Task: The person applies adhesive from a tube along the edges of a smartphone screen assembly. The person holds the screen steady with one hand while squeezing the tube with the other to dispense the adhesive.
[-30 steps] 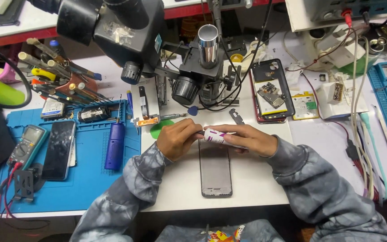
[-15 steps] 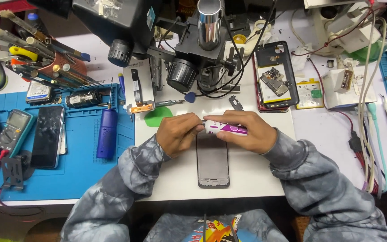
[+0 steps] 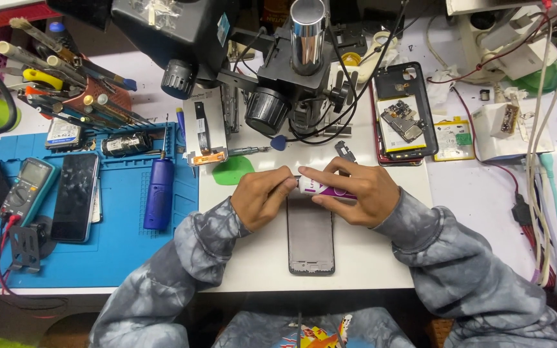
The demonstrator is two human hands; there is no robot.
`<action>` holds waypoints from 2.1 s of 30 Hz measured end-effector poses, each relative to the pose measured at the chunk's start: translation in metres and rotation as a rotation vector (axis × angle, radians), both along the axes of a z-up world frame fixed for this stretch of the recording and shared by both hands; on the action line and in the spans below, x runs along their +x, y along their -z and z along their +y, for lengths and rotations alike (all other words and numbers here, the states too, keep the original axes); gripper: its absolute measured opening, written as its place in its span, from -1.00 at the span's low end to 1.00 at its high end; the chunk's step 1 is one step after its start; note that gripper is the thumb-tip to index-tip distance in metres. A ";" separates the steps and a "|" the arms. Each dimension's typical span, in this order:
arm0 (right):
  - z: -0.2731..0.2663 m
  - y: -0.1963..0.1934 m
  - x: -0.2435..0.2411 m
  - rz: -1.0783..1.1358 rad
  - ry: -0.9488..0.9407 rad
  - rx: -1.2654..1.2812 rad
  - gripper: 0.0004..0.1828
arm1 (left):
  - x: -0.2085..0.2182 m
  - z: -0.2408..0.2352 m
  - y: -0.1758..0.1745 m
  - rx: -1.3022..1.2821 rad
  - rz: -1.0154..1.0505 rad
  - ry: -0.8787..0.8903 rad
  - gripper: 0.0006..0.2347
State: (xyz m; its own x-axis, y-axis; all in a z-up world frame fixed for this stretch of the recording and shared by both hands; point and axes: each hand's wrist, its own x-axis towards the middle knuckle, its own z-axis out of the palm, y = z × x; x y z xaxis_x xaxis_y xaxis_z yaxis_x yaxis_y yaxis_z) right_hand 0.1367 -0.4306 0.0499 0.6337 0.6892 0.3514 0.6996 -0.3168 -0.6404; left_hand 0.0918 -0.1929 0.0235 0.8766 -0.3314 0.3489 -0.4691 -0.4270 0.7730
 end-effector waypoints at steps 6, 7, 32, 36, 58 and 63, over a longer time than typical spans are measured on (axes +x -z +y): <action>0.001 0.008 0.004 -0.355 0.018 -0.080 -0.56 | 0.001 0.000 0.000 -0.045 0.117 -0.009 -0.71; 0.002 0.010 0.004 -0.355 0.018 -0.081 -0.56 | 0.001 0.000 -0.001 -0.046 0.118 -0.009 -0.71; 0.004 0.020 0.007 -0.590 0.046 -0.027 -0.61 | 0.003 0.003 0.002 -0.106 0.550 -0.088 -0.56; 0.003 0.018 0.010 -0.485 0.066 -0.011 -0.56 | -0.001 0.007 0.000 0.118 0.083 -0.110 -0.83; 0.007 0.022 0.005 -0.382 0.072 0.034 -0.59 | -0.003 0.001 0.006 0.108 0.065 -0.066 -0.66; 0.007 0.023 0.004 -0.401 0.074 0.001 -0.56 | 0.000 0.005 0.013 0.010 0.292 -0.042 -0.57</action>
